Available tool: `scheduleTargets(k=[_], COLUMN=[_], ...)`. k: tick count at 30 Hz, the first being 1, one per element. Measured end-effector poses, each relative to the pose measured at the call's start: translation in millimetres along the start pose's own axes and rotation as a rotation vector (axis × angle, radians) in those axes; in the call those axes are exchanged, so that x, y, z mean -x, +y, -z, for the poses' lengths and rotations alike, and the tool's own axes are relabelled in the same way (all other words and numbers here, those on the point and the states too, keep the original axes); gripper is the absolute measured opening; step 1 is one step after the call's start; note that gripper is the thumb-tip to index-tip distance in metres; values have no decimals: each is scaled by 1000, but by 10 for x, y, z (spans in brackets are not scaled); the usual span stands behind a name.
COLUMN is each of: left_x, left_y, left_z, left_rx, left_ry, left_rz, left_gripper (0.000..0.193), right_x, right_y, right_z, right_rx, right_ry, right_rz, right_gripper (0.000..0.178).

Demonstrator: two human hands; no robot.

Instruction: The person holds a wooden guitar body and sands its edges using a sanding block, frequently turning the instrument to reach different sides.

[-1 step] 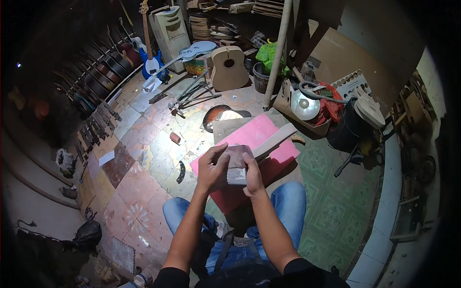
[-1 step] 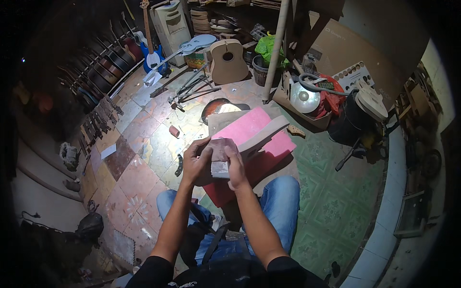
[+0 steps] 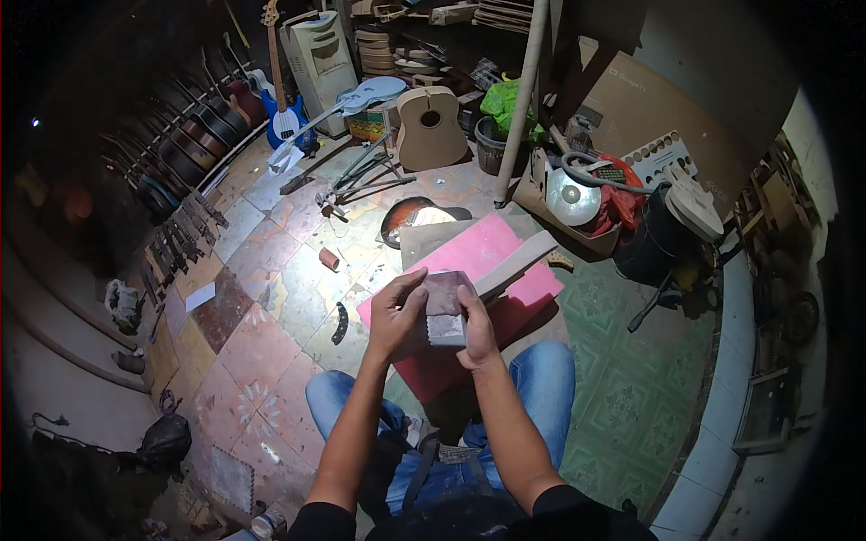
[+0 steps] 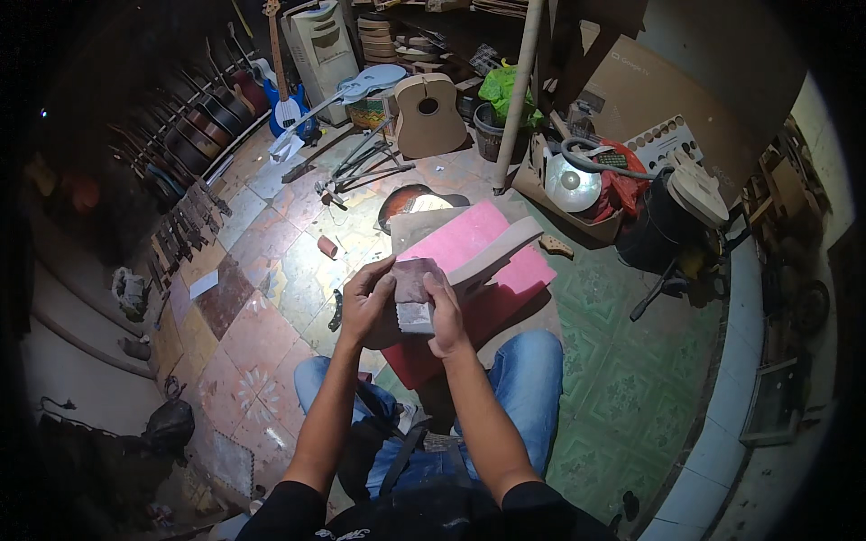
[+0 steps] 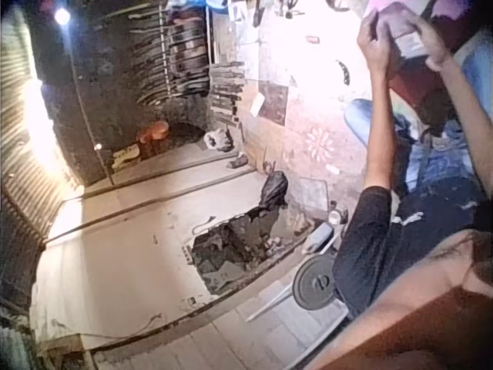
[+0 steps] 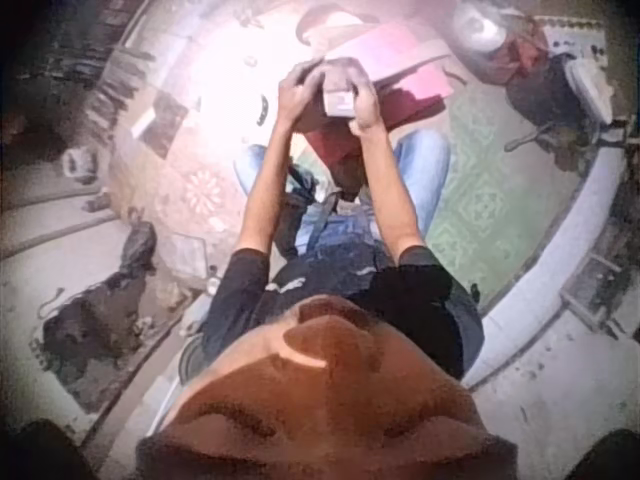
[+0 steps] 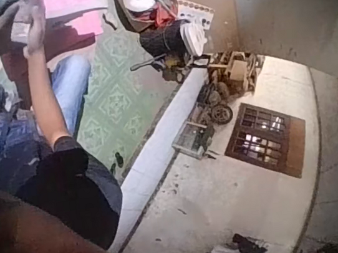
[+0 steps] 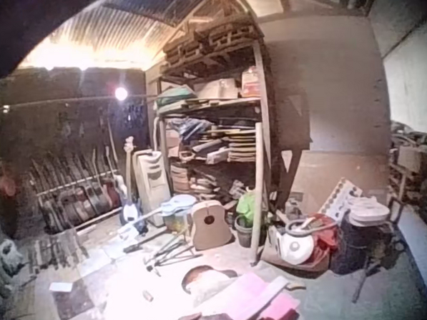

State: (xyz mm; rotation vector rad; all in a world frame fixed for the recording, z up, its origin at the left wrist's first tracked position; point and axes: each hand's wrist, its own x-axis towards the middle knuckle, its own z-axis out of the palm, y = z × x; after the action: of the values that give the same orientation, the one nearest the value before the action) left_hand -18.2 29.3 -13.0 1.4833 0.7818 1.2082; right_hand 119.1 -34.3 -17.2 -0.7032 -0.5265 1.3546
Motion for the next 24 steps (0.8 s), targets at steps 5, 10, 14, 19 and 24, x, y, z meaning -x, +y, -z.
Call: scheduleTargets(k=[5,10,14,19,24], left_x=[-37,-92,-81,142,182], left_y=[-123,-219,-118,-64,-66], left_z=[163,232,205,200,157], left_rx=[-34,-224,-417,-708,-826], left_ry=[-51,-18,-40,-104,-111], left_rz=[129,85,-2,-5,-32], left_gripper=[46,63,57,58,58], right_x=[49,199,245,64,104], right_y=[-137,-261,-338,-300,-281], right_z=[138,144,355,629,632], right_rx=[-289,-356,-25,1237,1715], right_ry=[-102,-249,-156,390,203], right_rz=[-170,-287,-195,508,579], right_gripper=[46,54,52,48,55])
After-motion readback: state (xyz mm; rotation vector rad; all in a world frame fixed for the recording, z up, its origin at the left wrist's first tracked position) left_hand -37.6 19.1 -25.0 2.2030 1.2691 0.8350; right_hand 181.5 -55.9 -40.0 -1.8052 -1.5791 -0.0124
